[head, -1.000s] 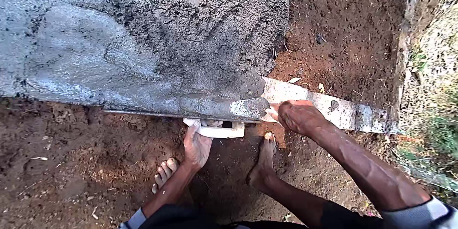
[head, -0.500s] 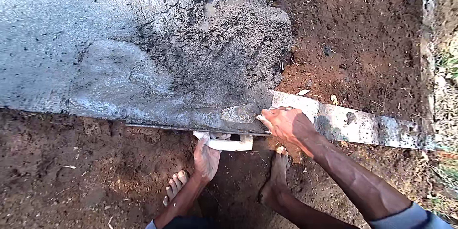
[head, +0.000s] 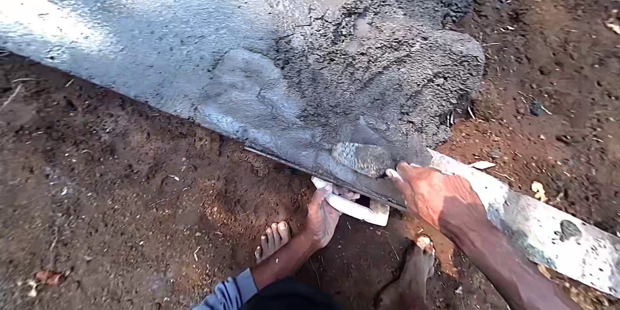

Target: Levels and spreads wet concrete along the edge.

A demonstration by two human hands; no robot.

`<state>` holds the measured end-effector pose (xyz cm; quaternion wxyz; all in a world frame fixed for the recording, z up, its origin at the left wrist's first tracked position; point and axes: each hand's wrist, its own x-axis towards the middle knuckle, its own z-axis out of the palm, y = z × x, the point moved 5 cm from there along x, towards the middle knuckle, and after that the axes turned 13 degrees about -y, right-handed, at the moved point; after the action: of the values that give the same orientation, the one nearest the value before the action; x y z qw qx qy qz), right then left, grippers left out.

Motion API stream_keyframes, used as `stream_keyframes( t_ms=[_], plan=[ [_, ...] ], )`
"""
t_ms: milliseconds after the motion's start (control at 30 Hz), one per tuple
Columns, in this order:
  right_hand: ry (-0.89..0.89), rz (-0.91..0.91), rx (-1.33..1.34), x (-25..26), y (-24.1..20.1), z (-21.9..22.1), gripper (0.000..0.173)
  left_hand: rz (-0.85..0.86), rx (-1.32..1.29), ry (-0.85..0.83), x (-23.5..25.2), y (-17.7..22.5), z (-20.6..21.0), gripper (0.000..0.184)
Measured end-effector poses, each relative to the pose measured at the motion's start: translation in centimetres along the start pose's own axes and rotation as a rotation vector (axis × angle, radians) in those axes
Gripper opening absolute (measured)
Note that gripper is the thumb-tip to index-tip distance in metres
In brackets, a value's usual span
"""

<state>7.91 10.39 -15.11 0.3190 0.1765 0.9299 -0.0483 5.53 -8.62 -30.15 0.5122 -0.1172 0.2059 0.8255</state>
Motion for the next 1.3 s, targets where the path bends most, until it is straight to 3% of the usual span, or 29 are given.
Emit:
stream_keyframes(
  t_ms=[133, 300, 500, 700, 867, 1000, 1167, 1300],
  plan=[
    [0.019, -0.116, -0.053, 2.5, -2.3, -0.5, 0.045, -0.010, 0.003, -0.008, 0.2, 0.0, -0.2, 0.037],
    [0.107, 0.044, -0.033, 6.5, -0.8, -4.2, 0.041, -0.013, 0.008, -0.001, 0.4, 0.0, -0.2, 0.036],
    [0.059, -0.031, 0.040, 4.4, -2.9, -4.1, 0.048, -0.049, 0.029, -0.028, 0.4, -0.7, 0.2, 0.041],
    [-0.057, 0.115, 0.154, 3.9, -0.8, -3.3, 0.053, -0.251, 0.086, -0.057, 0.3, -3.3, 0.9, 0.035],
    [0.029, -0.063, 0.091, 3.5, -3.6, -3.4, 0.042, -0.430, 0.120, -0.042, -0.5, -4.9, 1.0, 0.032],
    [-0.088, -0.185, -0.028, 7.5, -7.3, -4.3, 0.032, -0.459, 0.184, -0.013, -2.3, -4.1, 0.0, 0.030],
    [-0.106, -0.106, -0.064, 11.8, -8.7, -7.2, 0.021, -0.519, 0.279, -0.050, -4.2, -4.1, -1.2, 0.033],
    [-0.070, -0.022, -0.030, 13.8, -7.5, -8.5, 0.027, -0.529, 0.272, -0.095, -4.6, -4.0, -0.5, 0.031]
  ],
)
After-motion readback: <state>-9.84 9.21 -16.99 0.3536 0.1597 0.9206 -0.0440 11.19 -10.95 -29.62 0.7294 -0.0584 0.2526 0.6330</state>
